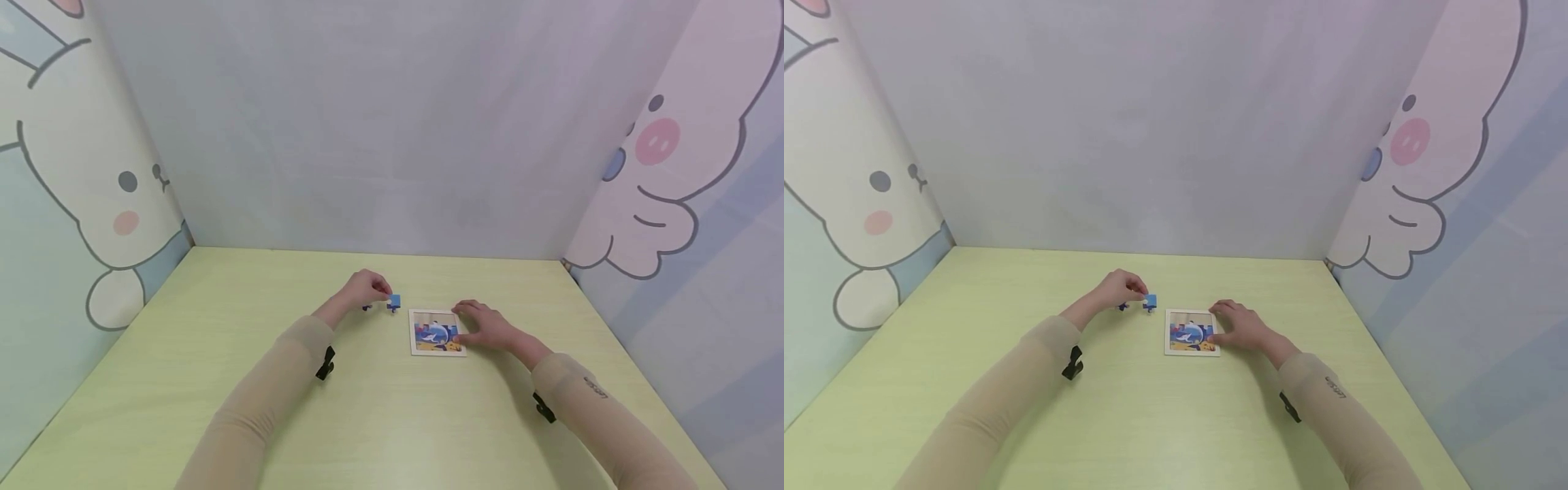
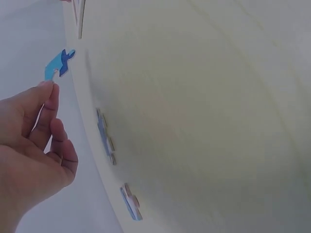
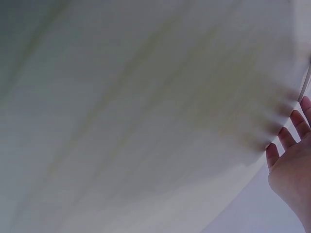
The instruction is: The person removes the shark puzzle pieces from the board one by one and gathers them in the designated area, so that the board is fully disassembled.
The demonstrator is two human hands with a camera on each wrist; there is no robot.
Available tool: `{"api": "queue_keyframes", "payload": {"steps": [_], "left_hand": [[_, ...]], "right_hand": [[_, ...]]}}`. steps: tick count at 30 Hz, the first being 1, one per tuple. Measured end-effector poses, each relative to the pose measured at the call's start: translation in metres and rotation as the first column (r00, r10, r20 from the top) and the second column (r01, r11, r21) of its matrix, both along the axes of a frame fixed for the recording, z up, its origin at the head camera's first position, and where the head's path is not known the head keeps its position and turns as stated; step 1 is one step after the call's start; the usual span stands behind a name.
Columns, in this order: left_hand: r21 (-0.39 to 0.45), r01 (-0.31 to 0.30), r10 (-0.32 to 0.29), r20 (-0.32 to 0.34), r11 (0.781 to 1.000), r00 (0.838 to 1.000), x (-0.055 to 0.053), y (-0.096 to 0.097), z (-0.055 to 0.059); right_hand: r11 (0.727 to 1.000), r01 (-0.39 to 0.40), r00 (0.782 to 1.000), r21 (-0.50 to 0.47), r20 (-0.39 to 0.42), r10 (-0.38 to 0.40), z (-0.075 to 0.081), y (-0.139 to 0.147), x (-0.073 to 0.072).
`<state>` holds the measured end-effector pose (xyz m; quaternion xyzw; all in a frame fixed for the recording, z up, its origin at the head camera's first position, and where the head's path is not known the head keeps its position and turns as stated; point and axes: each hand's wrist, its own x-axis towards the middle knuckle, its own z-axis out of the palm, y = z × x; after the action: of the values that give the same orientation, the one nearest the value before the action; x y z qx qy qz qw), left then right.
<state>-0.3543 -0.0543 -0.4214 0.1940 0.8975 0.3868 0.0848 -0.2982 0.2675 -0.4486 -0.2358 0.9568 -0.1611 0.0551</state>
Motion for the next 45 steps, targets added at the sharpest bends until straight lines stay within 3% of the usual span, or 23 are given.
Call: {"api": "queue_keyframes", "payload": {"steps": [7,18,23,35,45], "left_hand": [[-0.045,-0.043,0.045,0.031,0.998,0.999,-0.002,-0.007,-0.003],[-0.139,-0.064,0.067,0.016,0.988,0.998,-0.007,-0.005,-0.011],[-0.136,-0.081,0.081,-0.008,0.987,0.997,-0.006,-0.004,-0.01],[-0.16,0.004,-0.023,-0.117,0.987,0.993,0.004,0.01,-0.008],[-0.199,0.044,-0.079,-0.172,0.979,0.982,0.024,0.026,-0.009]], "right_hand": [[1.0,0.012,1.0,0.013,0.02,-0.012,0.0,-0.001,0.0],[1.0,0.018,0.999,0.017,0.028,-0.018,-0.002,-0.001,-0.002],[1.0,0.018,1.0,0.013,0.023,-0.018,-0.002,-0.002,-0.002],[1.0,0.019,0.999,0.022,0.026,-0.019,-0.004,-0.001,-0.003],[1.0,0.016,1.0,0.013,0.017,-0.016,-0.002,0.0,-0.001]]}}
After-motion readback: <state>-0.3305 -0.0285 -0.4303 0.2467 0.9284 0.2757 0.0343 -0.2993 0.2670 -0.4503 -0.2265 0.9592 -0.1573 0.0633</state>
